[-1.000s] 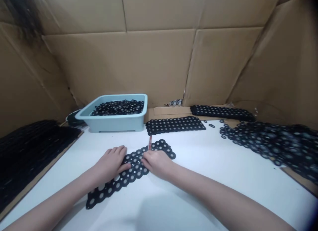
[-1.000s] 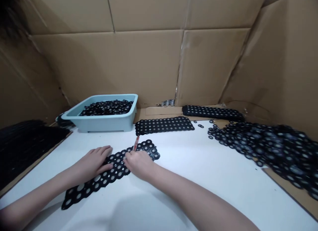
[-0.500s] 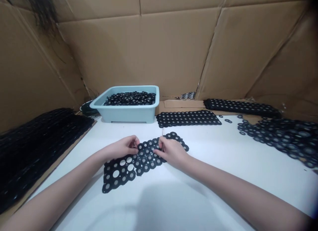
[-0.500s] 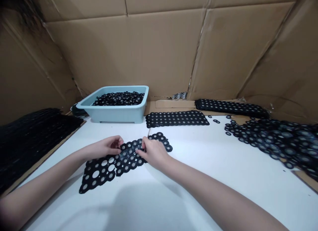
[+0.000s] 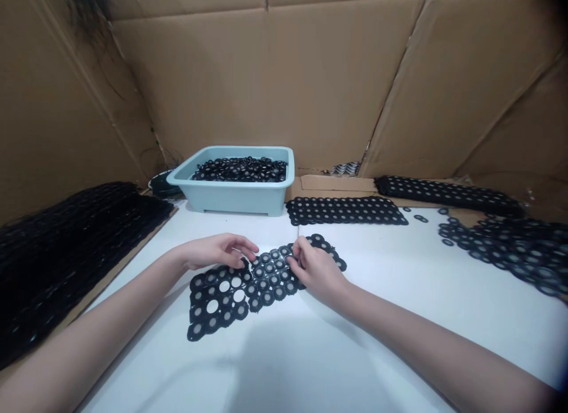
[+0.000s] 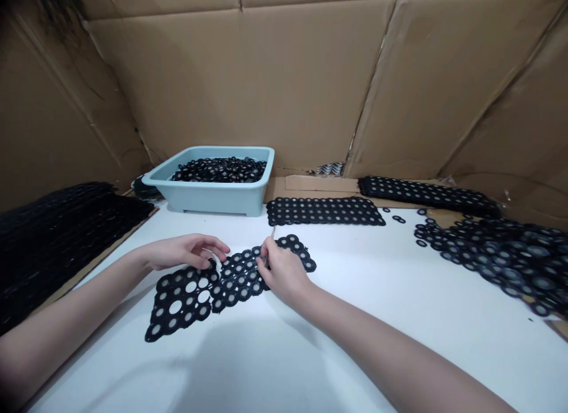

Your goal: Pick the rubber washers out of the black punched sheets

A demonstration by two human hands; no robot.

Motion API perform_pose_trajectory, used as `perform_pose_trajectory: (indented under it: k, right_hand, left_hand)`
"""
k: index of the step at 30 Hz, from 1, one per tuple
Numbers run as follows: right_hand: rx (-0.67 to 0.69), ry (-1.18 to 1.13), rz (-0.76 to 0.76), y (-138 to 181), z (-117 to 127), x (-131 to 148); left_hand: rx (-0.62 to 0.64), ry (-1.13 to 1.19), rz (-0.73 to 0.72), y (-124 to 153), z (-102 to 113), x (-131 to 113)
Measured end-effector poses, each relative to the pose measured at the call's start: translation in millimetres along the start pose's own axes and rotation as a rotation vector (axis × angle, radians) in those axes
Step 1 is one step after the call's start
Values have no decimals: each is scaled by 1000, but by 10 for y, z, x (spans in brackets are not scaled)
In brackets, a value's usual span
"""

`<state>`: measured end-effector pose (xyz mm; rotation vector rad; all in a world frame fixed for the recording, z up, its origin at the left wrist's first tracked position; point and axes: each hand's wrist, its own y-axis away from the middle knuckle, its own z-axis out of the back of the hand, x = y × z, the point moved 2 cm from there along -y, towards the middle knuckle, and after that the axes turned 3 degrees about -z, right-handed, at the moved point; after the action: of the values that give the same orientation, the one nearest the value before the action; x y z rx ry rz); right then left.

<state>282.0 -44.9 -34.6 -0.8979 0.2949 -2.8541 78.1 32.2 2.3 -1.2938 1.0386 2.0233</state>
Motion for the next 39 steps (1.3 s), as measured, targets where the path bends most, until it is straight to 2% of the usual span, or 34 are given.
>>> perform_pose_trajectory:
  k: [6, 11, 18, 20, 24, 26, 30, 36, 39]
  right_hand:
    - [-3, 17, 17, -2, 21, 16]
    - [-18, 56, 38, 10, 43, 24]
    - [-56, -39, 119, 7, 64, 33]
    - [-83, -91, 163, 15, 69, 45]
    - [-181, -226, 150, 18, 89, 44]
    - [-223, -340, 59, -16, 102, -6]
    - [-309, -564, -85, -160, 160, -228]
    - [-446, -489, -46, -330, 309, -562]
    - [-449, -528, -47, -344, 305, -612]
  left_hand:
    - [12, 87, 57, -32, 11, 42]
    - [-11, 76, 44, -50, 15, 68]
    - [22, -62, 66, -45, 9, 37]
    - [-27, -182, 85, -44, -50, 34]
    - [-242, -535, 38, -30, -242, 39]
    - [-297, -625, 14, -22, -329, 56]
    - [-270, -645, 2, -23, -400, 87]
    - [-228, -521, -103, -36, -404, 22]
    - [-231, -484, -138, -49, -304, -11]
